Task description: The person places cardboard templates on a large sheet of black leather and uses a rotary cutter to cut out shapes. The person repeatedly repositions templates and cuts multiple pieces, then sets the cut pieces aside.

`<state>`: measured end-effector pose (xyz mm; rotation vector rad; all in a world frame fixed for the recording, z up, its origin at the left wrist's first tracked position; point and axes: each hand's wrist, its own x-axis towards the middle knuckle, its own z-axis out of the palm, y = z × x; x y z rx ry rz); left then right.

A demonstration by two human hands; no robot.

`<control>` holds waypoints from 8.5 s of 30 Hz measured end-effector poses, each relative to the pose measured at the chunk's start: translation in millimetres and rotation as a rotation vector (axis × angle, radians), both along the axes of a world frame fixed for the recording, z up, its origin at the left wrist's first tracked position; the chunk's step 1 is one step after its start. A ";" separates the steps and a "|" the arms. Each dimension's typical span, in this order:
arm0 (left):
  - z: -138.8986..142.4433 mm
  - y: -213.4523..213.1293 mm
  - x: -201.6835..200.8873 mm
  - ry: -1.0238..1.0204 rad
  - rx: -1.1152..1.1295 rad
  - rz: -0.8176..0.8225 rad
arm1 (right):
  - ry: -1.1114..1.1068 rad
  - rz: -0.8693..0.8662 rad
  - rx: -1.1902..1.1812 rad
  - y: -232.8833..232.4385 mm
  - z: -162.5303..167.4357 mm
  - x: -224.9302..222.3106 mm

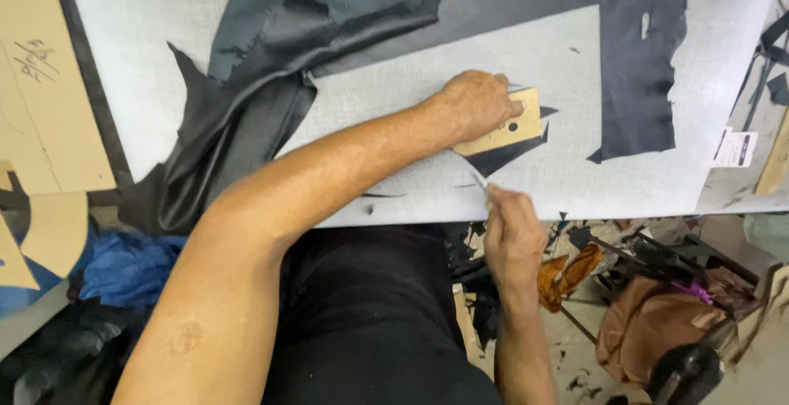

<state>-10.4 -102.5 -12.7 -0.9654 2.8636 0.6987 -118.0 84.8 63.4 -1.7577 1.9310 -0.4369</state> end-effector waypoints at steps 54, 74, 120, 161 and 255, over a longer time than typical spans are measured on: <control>23.1 83.0 -15.1 0.327 -0.135 0.716 | -0.042 0.083 0.057 -115.7 -17.2 -120.4; 2.6 65.1 -29.7 0.382 -0.237 0.687 | 0.173 0.265 -0.091 -87.5 -28.5 -94.0; 12.0 103.5 65.0 0.457 -0.098 1.080 | 0.027 0.514 -0.021 -91.2 -31.2 -5.1; 8.8 76.2 86.2 0.446 -0.043 0.910 | -0.063 -0.218 -0.129 -67.0 -50.4 -55.7; -6.2 41.2 16.0 -0.168 -0.153 0.599 | -0.109 -0.324 -0.330 -47.5 -69.7 -283.3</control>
